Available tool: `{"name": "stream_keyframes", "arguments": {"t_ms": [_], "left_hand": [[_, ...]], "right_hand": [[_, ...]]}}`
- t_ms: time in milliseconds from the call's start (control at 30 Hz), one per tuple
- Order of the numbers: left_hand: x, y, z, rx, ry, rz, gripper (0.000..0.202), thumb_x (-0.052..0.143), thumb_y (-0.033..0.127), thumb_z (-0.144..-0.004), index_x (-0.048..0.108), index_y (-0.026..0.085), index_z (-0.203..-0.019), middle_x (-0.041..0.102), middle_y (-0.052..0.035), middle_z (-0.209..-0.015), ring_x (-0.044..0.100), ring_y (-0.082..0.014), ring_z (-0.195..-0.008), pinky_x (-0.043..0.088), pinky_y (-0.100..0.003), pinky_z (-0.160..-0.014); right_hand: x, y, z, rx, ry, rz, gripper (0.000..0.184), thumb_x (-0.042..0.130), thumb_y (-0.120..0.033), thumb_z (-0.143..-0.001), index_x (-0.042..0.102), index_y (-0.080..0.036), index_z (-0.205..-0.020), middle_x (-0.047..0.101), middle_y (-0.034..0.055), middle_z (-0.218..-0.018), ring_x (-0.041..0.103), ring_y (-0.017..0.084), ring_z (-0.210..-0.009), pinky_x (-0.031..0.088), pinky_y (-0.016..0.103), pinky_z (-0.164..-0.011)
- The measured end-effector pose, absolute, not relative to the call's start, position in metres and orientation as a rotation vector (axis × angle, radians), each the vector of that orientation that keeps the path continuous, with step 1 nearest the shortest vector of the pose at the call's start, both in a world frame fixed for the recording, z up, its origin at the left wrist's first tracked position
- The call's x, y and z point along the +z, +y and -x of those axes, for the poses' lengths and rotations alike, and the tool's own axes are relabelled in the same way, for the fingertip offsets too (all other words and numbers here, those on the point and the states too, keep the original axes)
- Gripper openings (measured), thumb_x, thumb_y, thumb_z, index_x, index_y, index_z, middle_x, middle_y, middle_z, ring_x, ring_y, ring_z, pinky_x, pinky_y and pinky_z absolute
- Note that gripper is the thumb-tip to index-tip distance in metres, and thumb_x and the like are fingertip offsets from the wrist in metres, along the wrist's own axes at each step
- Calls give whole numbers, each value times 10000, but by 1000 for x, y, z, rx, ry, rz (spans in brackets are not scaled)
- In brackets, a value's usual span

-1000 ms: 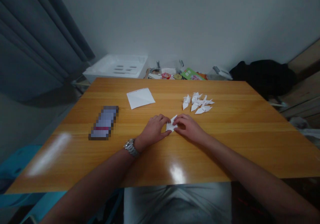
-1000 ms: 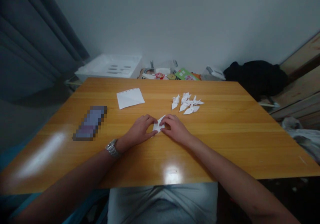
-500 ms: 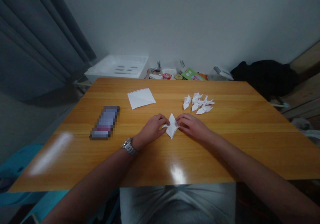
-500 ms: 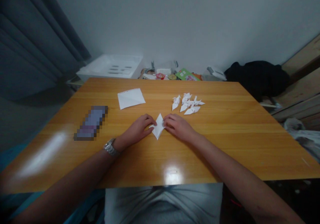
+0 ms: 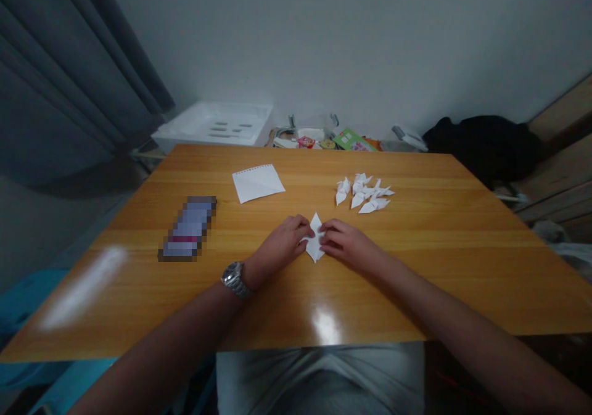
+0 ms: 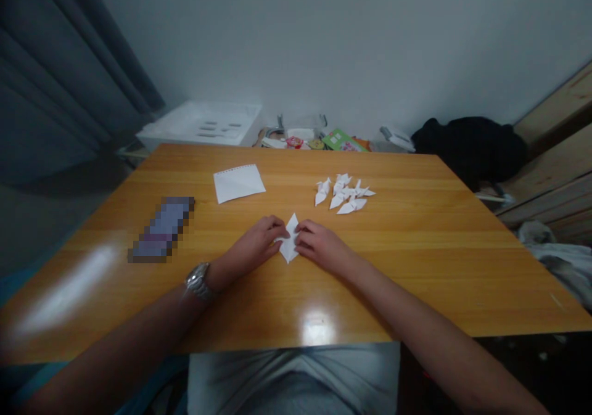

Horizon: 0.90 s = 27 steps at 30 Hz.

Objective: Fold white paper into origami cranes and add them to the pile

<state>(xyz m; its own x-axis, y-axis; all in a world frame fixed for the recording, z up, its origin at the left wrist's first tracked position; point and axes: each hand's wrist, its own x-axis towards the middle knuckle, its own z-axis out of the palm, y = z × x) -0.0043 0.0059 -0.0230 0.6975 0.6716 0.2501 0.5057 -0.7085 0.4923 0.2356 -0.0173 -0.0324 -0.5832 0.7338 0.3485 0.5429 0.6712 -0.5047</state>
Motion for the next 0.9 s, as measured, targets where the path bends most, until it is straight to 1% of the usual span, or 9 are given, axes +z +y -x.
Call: {"name": "stream_keyframes", "arguments": {"t_ms": [100,200,333,467,567,633,733,900], "left_hand": [[-22,5,3,551,850,-2473,191,519,148,-971,661,199,-1088,616,-74,-1139,611,-205,-1036,511,-328,-943],[-21,5,4,540,871,-2423,179,516,139,-968,664,193,-1053,627,-66,-1084,634,-194,-975,524,-310,-897],[-24,6,7,576,881,-2382,181,542,128,-947,673,204,-1046,632,-58,-1086,635,-196,-1001,516,-322,-932],[-24,7,11,588,829,-2310,138,613,165,-930,672,204,-1048,626,-54,-1109,632,-188,-1002,521,-325,-937],[-21,7,13,567,803,-2287,185,703,189,-880,668,206,-1062,612,-51,-1122,625,-185,-993,522,-323,-928],[-18,7,14,553,784,-2299,212,743,210,-856,674,212,-1057,605,-52,-1132,617,-193,-1019,513,-330,-944],[-13,6,15,534,748,-2311,199,753,235,-856,689,221,-1043,599,-57,-1155,610,-205,-1067,498,-344,-977],[-12,6,14,541,734,-2307,136,720,255,-889,707,226,-1021,596,-62,-1161,613,-206,-1084,490,-359,-1005]], "right_hand": [[-31,-17,-232,563,-2305,1000,65,679,-169,-925,705,-209,-969,658,86,-1084,656,208,-1007,556,364,-888],[-29,-18,-232,587,-2308,977,77,654,-152,-937,707,-204,-959,668,83,-1057,654,205,-991,551,361,-880],[-31,-16,-235,591,-2310,929,98,639,-166,-947,718,-211,-983,676,90,-1093,656,211,-1025,550,376,-905],[-34,-12,-239,631,-2299,916,101,647,-170,-941,728,-212,-985,685,92,-1099,663,212,-1021,551,380,-905],[-34,-11,-239,656,-2285,917,98,653,-164,-936,727,-206,-984,683,95,-1099,662,212,-1024,548,381,-914],[-33,-11,-239,671,-2272,919,97,656,-161,-933,726,-206,-984,682,95,-1099,662,212,-1028,547,380,-920],[-32,-13,-239,680,-2255,935,103,655,-163,-932,728,-214,-982,685,89,-1090,667,209,-1021,550,377,-914],[-31,-14,-238,684,-2245,936,114,650,-165,-933,732,-218,-991,682,85,-1094,660,208,-1029,547,384,-917]]}}
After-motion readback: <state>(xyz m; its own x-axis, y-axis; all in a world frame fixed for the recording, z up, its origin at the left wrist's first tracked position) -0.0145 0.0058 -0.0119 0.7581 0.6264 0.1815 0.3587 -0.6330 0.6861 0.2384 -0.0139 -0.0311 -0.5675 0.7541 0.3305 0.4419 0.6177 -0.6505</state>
